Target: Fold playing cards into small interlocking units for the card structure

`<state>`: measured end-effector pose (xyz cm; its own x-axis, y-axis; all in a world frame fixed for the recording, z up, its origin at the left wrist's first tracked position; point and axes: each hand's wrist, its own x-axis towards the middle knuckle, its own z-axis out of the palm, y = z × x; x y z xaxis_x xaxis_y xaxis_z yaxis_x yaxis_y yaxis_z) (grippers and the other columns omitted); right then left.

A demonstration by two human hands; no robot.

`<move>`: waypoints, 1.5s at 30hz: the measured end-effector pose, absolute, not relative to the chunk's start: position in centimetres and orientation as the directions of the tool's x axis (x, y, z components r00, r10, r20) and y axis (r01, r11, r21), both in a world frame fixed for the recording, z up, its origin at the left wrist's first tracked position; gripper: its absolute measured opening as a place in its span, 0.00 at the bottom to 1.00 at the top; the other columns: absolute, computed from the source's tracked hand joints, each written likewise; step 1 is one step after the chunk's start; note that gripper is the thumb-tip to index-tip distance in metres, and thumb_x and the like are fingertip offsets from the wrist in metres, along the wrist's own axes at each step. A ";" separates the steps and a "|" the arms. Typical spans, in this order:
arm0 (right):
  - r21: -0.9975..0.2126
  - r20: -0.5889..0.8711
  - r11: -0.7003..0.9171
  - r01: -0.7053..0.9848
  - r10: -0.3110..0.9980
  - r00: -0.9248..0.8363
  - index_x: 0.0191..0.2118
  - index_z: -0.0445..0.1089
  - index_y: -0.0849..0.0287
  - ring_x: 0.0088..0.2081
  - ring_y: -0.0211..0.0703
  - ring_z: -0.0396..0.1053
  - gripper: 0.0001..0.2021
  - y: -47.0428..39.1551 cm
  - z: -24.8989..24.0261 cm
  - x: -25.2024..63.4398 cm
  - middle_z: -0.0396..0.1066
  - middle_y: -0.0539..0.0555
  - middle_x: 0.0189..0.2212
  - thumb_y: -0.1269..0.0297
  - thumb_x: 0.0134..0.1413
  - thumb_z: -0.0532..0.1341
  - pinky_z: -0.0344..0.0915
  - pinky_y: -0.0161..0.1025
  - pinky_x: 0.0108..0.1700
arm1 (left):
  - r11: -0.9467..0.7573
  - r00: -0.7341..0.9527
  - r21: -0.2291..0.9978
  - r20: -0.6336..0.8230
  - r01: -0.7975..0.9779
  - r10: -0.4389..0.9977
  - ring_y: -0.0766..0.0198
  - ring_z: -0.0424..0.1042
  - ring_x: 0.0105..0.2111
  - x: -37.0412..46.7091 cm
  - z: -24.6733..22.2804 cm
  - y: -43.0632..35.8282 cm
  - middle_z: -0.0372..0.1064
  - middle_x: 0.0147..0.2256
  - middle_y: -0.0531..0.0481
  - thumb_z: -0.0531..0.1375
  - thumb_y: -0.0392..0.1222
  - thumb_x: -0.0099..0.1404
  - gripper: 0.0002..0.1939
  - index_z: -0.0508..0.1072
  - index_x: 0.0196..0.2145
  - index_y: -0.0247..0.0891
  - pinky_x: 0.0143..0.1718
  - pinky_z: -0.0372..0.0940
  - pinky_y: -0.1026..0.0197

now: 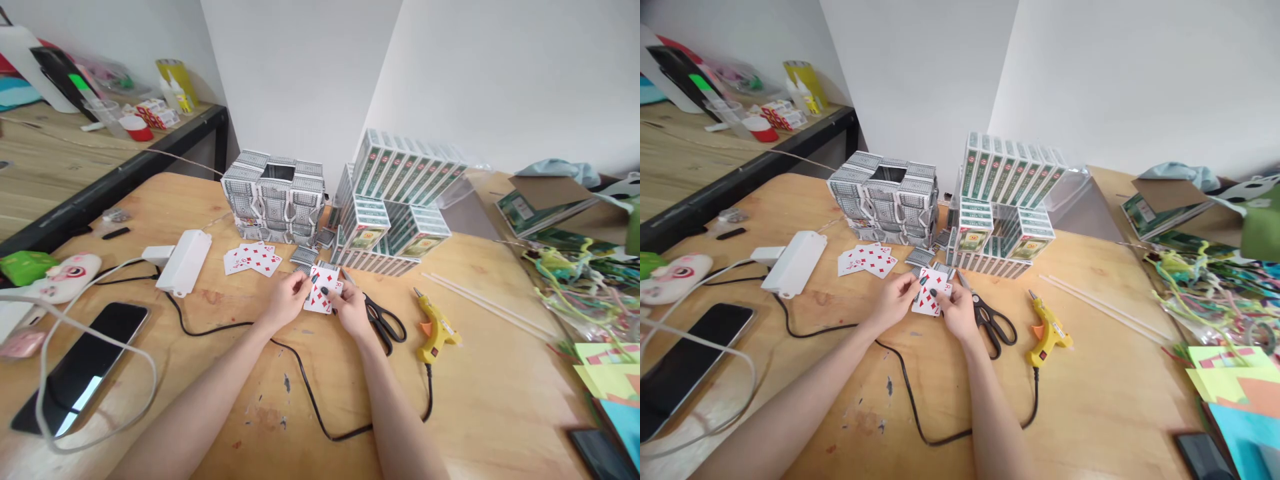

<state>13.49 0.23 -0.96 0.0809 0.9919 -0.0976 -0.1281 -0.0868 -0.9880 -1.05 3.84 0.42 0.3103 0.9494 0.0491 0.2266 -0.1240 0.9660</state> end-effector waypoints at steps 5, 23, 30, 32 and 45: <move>-0.986 -0.098 -0.092 -0.139 0.995 0.035 0.28 0.66 0.60 0.21 0.36 0.62 0.12 0.1 -1.2 13.3 0.68 0.49 0.22 0.56 0.42 0.64 0.60 0.34 0.24 | -0.239 0.247 0.911 0.160 0.336 0.956 0.69 0.50 0.21 -0.7 0.6 3.6 0.48 0.19 0.57 0.49 0.39 0.60 0.13 0.51 0.20 0.39 0.24 0.48 0.65; -0.979 -0.112 -0.100 -0.179 0.992 0.063 0.24 0.65 0.61 0.19 0.33 0.57 0.13 0.1 -0.1 13.1 0.64 0.47 0.18 0.56 0.40 0.65 0.55 0.32 0.22 | -0.295 0.204 0.859 0.227 0.418 0.952 0.69 0.50 0.20 -0.8 -0.1 3.8 0.46 0.17 0.57 0.48 0.42 0.62 0.17 0.48 0.18 0.38 0.23 0.48 0.65; -0.977 -0.101 -0.059 -0.207 0.975 0.196 0.26 0.66 0.61 0.18 0.33 0.56 0.13 0.4 -0.3 13.4 0.64 0.47 0.17 0.55 0.43 0.63 0.53 0.32 0.20 | -0.279 0.362 0.877 0.132 0.391 0.923 0.70 0.52 0.20 -1.0 0.2 3.5 0.51 0.17 0.57 0.49 0.45 0.63 0.17 0.54 0.18 0.37 0.23 0.49 0.65; -0.975 -0.101 -0.057 -0.212 0.975 0.199 0.28 0.66 0.61 0.18 0.33 0.56 0.12 0.4 -0.3 13.4 0.64 0.47 0.18 0.56 0.43 0.63 0.53 0.31 0.20 | -0.268 0.378 0.871 0.104 0.413 0.920 0.70 0.52 0.20 -1.0 0.1 3.5 0.51 0.17 0.57 0.49 0.44 0.62 0.17 0.53 0.18 0.37 0.23 0.48 0.65; -0.971 -0.081 -0.055 -0.232 0.991 0.105 0.30 0.66 0.61 0.20 0.33 0.58 0.13 0.4 -0.4 13.4 0.65 0.48 0.21 0.56 0.44 0.64 0.56 0.31 0.21 | -0.264 0.360 0.895 0.128 0.360 0.924 0.71 0.50 0.20 -1.1 -0.3 3.9 0.48 0.17 0.57 0.48 0.45 0.63 0.18 0.51 0.18 0.37 0.23 0.47 0.65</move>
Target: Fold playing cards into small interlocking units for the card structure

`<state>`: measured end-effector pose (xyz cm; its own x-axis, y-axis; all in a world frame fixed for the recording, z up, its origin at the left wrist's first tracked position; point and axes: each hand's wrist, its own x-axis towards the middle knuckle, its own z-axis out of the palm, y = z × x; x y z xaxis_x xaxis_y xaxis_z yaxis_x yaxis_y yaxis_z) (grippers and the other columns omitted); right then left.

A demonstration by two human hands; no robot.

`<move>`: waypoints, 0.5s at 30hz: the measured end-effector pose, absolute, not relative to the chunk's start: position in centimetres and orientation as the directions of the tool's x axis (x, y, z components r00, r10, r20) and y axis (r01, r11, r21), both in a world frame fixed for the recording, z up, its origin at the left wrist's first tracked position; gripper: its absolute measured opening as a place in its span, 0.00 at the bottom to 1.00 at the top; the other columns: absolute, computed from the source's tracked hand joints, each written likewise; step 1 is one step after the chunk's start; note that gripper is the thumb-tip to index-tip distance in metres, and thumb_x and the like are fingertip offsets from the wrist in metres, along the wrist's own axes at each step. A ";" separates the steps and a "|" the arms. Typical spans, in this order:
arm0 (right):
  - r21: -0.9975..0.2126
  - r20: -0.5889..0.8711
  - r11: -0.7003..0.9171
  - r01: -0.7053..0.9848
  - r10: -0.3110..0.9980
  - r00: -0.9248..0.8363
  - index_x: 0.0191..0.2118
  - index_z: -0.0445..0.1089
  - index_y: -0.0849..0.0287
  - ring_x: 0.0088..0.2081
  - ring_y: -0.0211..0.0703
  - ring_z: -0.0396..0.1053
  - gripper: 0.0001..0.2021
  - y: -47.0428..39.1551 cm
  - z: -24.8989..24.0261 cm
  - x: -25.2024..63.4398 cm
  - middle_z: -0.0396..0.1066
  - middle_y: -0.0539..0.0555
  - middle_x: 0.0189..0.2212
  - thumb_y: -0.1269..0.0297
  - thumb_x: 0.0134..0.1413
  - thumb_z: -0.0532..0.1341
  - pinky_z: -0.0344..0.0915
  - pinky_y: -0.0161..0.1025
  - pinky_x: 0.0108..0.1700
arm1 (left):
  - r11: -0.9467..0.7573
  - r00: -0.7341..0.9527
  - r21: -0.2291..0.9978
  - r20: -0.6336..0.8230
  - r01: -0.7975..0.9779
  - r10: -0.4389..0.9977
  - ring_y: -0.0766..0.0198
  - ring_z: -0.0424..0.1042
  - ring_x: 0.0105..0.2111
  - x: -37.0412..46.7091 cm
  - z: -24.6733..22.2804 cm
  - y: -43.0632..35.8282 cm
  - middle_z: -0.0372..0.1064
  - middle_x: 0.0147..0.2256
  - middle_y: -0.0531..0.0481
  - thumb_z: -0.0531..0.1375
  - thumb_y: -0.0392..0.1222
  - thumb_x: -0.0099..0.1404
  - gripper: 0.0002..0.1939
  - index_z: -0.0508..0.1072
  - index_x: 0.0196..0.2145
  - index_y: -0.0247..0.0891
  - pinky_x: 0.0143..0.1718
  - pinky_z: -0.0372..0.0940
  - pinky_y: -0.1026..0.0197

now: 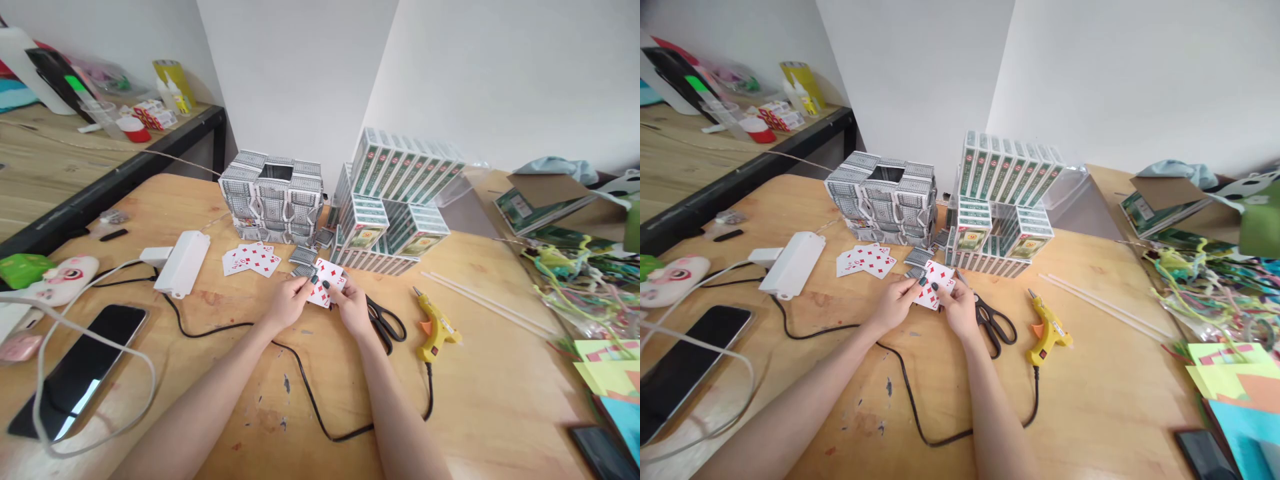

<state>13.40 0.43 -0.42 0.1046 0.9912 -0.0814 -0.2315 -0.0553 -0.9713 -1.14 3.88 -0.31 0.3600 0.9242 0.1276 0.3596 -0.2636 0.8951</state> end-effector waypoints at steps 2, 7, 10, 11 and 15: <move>-0.971 -0.091 -0.065 -0.231 0.990 0.105 0.30 0.66 0.61 0.20 0.33 0.58 0.14 0.4 -0.4 13.4 0.65 0.48 0.20 0.55 0.43 0.64 0.56 0.31 0.21 | -0.264 0.364 0.897 0.128 0.354 0.923 0.71 0.50 0.20 -1.2 -0.3 3.9 0.48 0.17 0.57 0.48 0.45 0.63 0.18 0.51 0.18 0.37 0.23 0.47 0.65; -0.975 -0.090 -0.067 -0.210 0.991 0.099 0.29 0.66 0.60 0.19 0.33 0.57 0.15 0.5 -0.5 13.4 0.63 0.47 0.18 0.53 0.43 0.63 0.55 0.32 0.20 | -0.259 0.382 0.909 0.123 0.327 0.916 0.71 0.49 0.20 -1.2 -0.1 3.8 0.47 0.18 0.57 0.48 0.46 0.63 0.18 0.51 0.18 0.37 0.22 0.46 0.65; -0.980 -0.092 -0.073 -0.187 0.991 0.092 0.27 0.65 0.60 0.18 0.33 0.57 0.15 0.5 -0.5 13.4 0.64 0.47 0.18 0.52 0.43 0.64 0.55 0.32 0.20 | -0.245 0.385 0.921 0.117 0.303 0.916 0.71 0.48 0.20 -1.1 0.1 3.7 0.45 0.18 0.57 0.49 0.45 0.63 0.18 0.50 0.18 0.37 0.21 0.45 0.65; -0.981 -0.091 -0.073 -0.179 0.991 0.094 0.27 0.65 0.60 0.18 0.33 0.57 0.15 0.5 -0.5 13.4 0.64 0.47 0.18 0.52 0.43 0.64 0.55 0.32 0.20 | -0.243 0.382 0.924 0.118 0.297 0.917 0.71 0.47 0.20 -1.0 0.1 3.7 0.44 0.18 0.57 0.49 0.45 0.63 0.18 0.50 0.18 0.37 0.21 0.45 0.65; -0.982 -0.092 -0.074 -0.171 0.991 0.100 0.26 0.65 0.60 0.19 0.33 0.58 0.16 0.5 -0.4 13.5 0.64 0.48 0.19 0.51 0.42 0.64 0.56 0.32 0.20 | -0.225 0.356 0.938 0.122 0.264 0.926 0.71 0.47 0.20 -0.9 0.2 3.6 0.45 0.18 0.57 0.49 0.44 0.62 0.18 0.50 0.18 0.37 0.21 0.45 0.65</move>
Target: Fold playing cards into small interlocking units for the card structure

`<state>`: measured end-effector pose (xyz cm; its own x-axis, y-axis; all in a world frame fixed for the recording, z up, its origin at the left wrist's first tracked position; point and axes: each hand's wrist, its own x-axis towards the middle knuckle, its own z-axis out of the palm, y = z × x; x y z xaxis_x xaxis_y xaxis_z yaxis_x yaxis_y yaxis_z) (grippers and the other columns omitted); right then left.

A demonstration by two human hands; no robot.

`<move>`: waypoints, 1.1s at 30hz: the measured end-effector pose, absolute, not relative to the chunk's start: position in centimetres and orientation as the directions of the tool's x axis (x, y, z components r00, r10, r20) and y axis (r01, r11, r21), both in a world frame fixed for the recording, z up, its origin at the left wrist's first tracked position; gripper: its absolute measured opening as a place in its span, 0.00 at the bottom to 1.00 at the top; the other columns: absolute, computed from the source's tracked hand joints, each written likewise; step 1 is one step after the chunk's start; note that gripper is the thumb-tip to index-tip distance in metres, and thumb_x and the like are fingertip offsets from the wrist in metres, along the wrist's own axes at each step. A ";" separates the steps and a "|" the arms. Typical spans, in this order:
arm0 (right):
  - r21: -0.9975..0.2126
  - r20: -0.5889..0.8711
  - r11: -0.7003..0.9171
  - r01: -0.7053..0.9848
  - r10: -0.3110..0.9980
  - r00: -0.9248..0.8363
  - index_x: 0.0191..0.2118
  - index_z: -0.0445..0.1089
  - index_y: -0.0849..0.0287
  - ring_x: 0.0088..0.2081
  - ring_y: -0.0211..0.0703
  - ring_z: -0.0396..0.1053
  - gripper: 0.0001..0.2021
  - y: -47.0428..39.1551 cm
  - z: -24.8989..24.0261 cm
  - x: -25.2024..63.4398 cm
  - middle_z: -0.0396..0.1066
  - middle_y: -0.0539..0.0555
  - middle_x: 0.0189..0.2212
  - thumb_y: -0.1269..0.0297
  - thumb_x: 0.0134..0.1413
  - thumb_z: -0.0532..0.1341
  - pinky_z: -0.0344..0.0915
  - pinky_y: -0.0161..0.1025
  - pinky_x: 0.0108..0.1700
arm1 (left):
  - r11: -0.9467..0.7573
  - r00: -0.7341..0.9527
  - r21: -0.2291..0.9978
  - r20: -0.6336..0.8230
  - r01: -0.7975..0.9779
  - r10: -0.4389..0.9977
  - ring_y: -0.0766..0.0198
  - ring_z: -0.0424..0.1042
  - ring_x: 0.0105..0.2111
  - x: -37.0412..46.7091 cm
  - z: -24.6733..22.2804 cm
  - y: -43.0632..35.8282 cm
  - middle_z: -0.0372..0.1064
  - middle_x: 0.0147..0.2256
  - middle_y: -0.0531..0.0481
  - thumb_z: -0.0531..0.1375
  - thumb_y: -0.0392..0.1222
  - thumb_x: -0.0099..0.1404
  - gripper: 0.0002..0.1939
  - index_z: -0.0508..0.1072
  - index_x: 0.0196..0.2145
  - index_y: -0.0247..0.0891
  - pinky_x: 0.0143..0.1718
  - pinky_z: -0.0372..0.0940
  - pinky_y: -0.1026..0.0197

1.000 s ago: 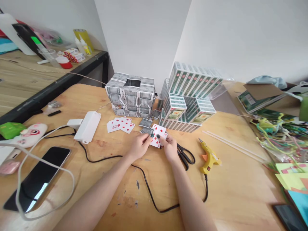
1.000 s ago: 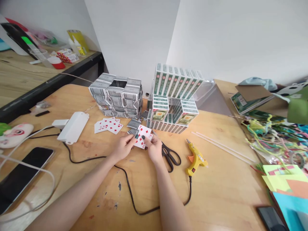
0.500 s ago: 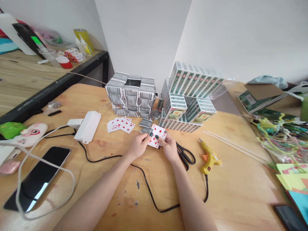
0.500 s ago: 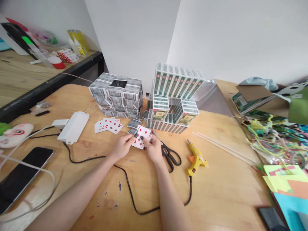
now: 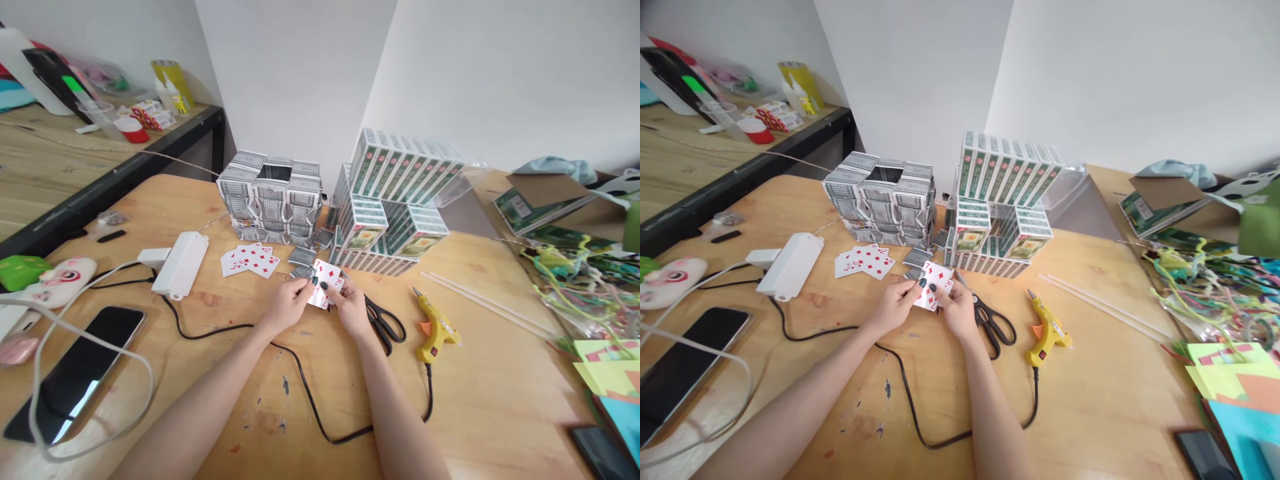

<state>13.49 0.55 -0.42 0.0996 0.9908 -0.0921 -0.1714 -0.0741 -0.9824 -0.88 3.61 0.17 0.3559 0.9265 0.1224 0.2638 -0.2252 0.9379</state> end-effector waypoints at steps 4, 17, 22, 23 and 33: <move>-0.977 -0.101 -0.081 -0.198 0.991 0.091 0.28 0.65 0.61 0.19 0.33 0.58 0.17 0.5 -0.2 13.6 0.65 0.48 0.18 0.51 0.41 0.64 0.56 0.32 0.20 | -0.204 0.349 0.954 0.118 0.221 0.930 0.71 0.48 0.20 -0.9 0.0 3.7 0.45 0.18 0.57 0.50 0.46 0.62 0.19 0.49 0.17 0.37 0.21 0.46 0.65; -0.988 -0.101 -0.096 -0.123 0.994 0.038 0.25 0.65 0.60 0.18 0.34 0.58 0.16 0.3 0.0 13.4 0.64 0.47 0.17 0.52 0.39 0.65 0.56 0.32 0.20 | -0.287 0.315 0.855 0.156 0.432 0.936 0.71 0.50 0.18 -0.9 0.0 3.5 0.47 0.15 0.57 0.47 0.45 0.62 0.19 0.49 0.16 0.38 0.21 0.46 0.65; -0.986 -0.098 -0.093 -0.136 0.995 0.028 0.25 0.66 0.60 0.19 0.34 0.59 0.14 0.3 -0.2 13.5 0.64 0.47 0.17 0.54 0.40 0.65 0.56 0.32 0.20 | -0.292 0.307 0.859 0.168 0.420 0.937 0.71 0.49 0.18 -1.0 0.3 3.6 0.45 0.15 0.58 0.48 0.45 0.62 0.20 0.47 0.15 0.38 0.22 0.46 0.64; -0.986 -0.096 -0.091 -0.137 0.995 0.032 0.26 0.66 0.60 0.19 0.34 0.59 0.14 0.3 -0.2 13.5 0.65 0.47 0.17 0.54 0.41 0.65 0.56 0.32 0.20 | -0.292 0.306 0.865 0.172 0.408 0.937 0.71 0.49 0.19 -1.0 0.3 3.6 0.46 0.15 0.57 0.48 0.45 0.62 0.20 0.47 0.16 0.38 0.22 0.46 0.65; -0.989 -0.108 -0.106 -0.104 0.994 0.011 0.26 0.66 0.60 0.18 0.35 0.61 0.14 0.2 -0.4 13.3 0.68 0.49 0.19 0.53 0.43 0.64 0.58 0.33 0.19 | -0.251 0.238 0.871 0.161 0.422 0.958 0.71 0.50 0.19 -0.9 -0.1 3.7 0.48 0.16 0.58 0.49 0.43 0.61 0.16 0.50 0.18 0.38 0.21 0.47 0.66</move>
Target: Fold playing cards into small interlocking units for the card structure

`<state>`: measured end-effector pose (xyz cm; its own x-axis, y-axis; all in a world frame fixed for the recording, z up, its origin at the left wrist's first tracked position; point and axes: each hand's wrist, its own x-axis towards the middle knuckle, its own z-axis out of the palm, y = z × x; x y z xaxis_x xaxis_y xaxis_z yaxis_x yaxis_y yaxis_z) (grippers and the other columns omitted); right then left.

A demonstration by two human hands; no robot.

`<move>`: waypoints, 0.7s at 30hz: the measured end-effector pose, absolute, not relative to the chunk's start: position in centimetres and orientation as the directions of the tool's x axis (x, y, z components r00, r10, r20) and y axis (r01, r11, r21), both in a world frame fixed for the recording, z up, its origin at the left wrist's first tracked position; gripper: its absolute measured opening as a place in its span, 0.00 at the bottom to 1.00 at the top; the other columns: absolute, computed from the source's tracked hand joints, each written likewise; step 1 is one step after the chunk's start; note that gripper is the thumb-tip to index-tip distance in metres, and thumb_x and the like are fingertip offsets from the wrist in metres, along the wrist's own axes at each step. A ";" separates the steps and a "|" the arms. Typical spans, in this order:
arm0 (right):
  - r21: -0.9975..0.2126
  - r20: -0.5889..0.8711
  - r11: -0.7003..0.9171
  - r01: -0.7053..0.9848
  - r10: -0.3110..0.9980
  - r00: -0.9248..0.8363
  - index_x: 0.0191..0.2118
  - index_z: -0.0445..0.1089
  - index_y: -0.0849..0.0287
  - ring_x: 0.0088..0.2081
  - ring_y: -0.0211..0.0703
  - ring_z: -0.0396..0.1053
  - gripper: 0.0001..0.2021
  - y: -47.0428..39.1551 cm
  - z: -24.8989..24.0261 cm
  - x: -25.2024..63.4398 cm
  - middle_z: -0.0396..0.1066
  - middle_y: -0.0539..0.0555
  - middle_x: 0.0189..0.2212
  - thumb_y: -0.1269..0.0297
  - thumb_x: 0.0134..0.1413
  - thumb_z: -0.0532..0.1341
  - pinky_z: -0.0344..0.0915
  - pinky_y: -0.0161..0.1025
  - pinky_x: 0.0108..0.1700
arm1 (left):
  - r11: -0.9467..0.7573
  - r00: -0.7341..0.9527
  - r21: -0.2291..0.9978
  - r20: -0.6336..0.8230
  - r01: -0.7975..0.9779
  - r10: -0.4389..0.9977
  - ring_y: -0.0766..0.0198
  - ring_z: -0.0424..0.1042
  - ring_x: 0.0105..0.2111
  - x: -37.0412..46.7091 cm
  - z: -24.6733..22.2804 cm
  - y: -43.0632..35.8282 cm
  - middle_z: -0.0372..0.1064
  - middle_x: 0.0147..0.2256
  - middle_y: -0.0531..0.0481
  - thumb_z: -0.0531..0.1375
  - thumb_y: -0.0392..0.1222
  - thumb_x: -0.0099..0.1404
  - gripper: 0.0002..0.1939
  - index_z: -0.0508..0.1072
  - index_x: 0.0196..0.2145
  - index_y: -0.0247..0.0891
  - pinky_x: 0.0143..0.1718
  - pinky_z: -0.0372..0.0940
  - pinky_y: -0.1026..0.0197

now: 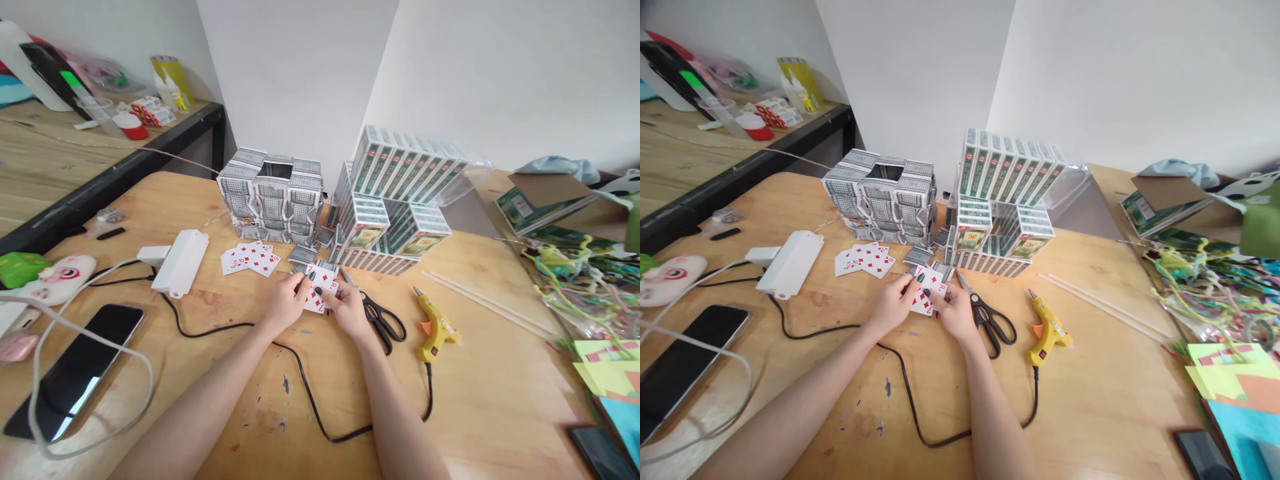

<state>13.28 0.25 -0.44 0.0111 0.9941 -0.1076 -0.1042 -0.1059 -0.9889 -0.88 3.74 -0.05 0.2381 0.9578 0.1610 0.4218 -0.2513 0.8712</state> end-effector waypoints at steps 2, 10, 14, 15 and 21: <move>-0.991 -0.103 -0.102 -0.087 0.995 0.000 0.27 0.66 0.60 0.18 0.35 0.61 0.14 0.2 -0.5 13.2 0.68 0.50 0.19 0.53 0.44 0.63 0.59 0.33 0.19 | -0.255 0.225 0.856 0.168 0.450 0.960 0.71 0.50 0.18 -0.8 0.0 3.6 0.48 0.16 0.58 0.49 0.44 0.62 0.16 0.50 0.18 0.38 0.20 0.47 0.66; -0.993 -0.106 -0.108 -0.045 0.994 -0.030 0.25 0.66 0.60 0.17 0.35 0.61 0.14 0.0 -0.3 13.1 0.67 0.49 0.17 0.52 0.44 0.63 0.58 0.33 0.18 | -0.276 0.208 0.825 0.196 0.494 0.958 0.72 0.51 0.17 -1.0 -0.3 3.6 0.49 0.15 0.57 0.47 0.45 0.63 0.19 0.51 0.17 0.38 0.20 0.46 0.65; -0.991 -0.122 -0.122 -0.051 0.992 -0.012 0.25 0.66 0.60 0.16 0.34 0.60 0.15 0.0 0.1 12.9 0.67 0.48 0.17 0.52 0.43 0.64 0.58 0.33 0.17 | -0.264 0.217 0.854 0.182 0.449 0.959 0.71 0.51 0.18 -1.0 -0.1 3.8 0.49 0.16 0.57 0.47 0.45 0.63 0.19 0.51 0.17 0.37 0.20 0.47 0.65; -0.991 -0.124 -0.124 -0.054 0.992 -0.001 0.26 0.66 0.60 0.16 0.34 0.60 0.15 0.0 0.2 12.9 0.67 0.48 0.16 0.52 0.42 0.64 0.57 0.33 0.17 | -0.257 0.218 0.863 0.176 0.434 0.960 0.71 0.51 0.18 -0.9 0.0 3.8 0.49 0.16 0.57 0.47 0.44 0.63 0.19 0.51 0.17 0.37 0.20 0.48 0.65; -0.991 -0.119 -0.116 -0.063 0.992 0.040 0.25 0.65 0.58 0.15 0.34 0.59 0.17 0.2 0.2 12.8 0.65 0.47 0.15 0.47 0.46 0.60 0.56 0.33 0.16 | -0.204 0.196 0.896 0.135 0.395 0.971 0.70 0.51 0.19 -0.8 0.3 3.9 0.50 0.16 0.57 0.47 0.48 0.63 0.19 0.52 0.18 0.38 0.20 0.48 0.66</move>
